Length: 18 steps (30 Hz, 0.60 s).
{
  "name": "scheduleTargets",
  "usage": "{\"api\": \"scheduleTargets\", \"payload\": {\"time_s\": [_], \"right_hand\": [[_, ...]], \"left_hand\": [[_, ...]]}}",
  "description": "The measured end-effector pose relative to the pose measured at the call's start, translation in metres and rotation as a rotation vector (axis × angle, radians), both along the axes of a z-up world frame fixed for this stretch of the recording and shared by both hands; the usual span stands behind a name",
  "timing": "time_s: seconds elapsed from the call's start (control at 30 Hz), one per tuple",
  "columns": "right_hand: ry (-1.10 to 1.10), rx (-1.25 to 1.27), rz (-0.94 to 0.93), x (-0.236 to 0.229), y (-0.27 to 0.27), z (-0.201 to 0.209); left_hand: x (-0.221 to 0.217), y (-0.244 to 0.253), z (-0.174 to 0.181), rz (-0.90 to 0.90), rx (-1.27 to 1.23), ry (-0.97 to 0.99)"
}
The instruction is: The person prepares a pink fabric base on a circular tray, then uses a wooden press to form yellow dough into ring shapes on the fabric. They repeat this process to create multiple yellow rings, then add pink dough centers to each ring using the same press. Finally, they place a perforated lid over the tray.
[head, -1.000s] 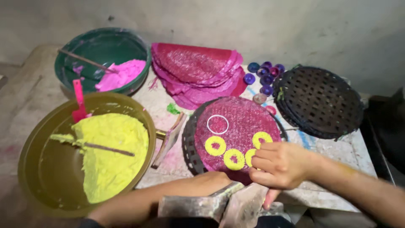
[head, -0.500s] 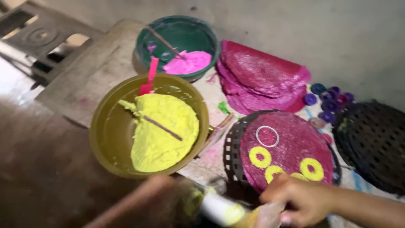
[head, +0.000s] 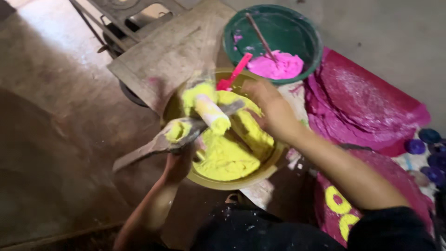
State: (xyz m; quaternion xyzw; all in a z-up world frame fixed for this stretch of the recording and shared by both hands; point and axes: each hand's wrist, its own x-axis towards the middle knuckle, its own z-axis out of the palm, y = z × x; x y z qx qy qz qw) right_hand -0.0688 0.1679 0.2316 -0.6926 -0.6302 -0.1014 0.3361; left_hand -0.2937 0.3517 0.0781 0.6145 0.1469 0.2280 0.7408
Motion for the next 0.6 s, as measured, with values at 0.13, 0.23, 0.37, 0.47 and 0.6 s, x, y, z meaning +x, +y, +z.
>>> {"api": "scheduleTargets", "payload": {"time_s": [0.13, 0.23, 0.37, 0.47, 0.6], "right_hand": [[0.058, -0.582, -0.216, -0.005, 0.065, -0.12], [0.129, -0.69, -0.338, -0.001, 0.09, -0.185], [-0.004, -0.669, -0.337, 0.012, 0.099, -0.18], [-0.087, -0.882, -0.361, 0.038, 0.095, -0.129], [-0.179, -1.06, -0.151, 0.048, 0.084, -0.094]], "left_hand": [[0.005, 0.042, -0.039, 0.596, 0.772, -0.112], [0.004, 0.047, -0.055, 0.594, 0.905, 0.322], [0.002, 0.042, -0.046, 0.596, 0.818, 0.093], [0.002, 0.041, -0.03, 0.639, 0.906, 0.088], [0.003, 0.037, -0.021, 0.618, 0.765, 0.004]]}}
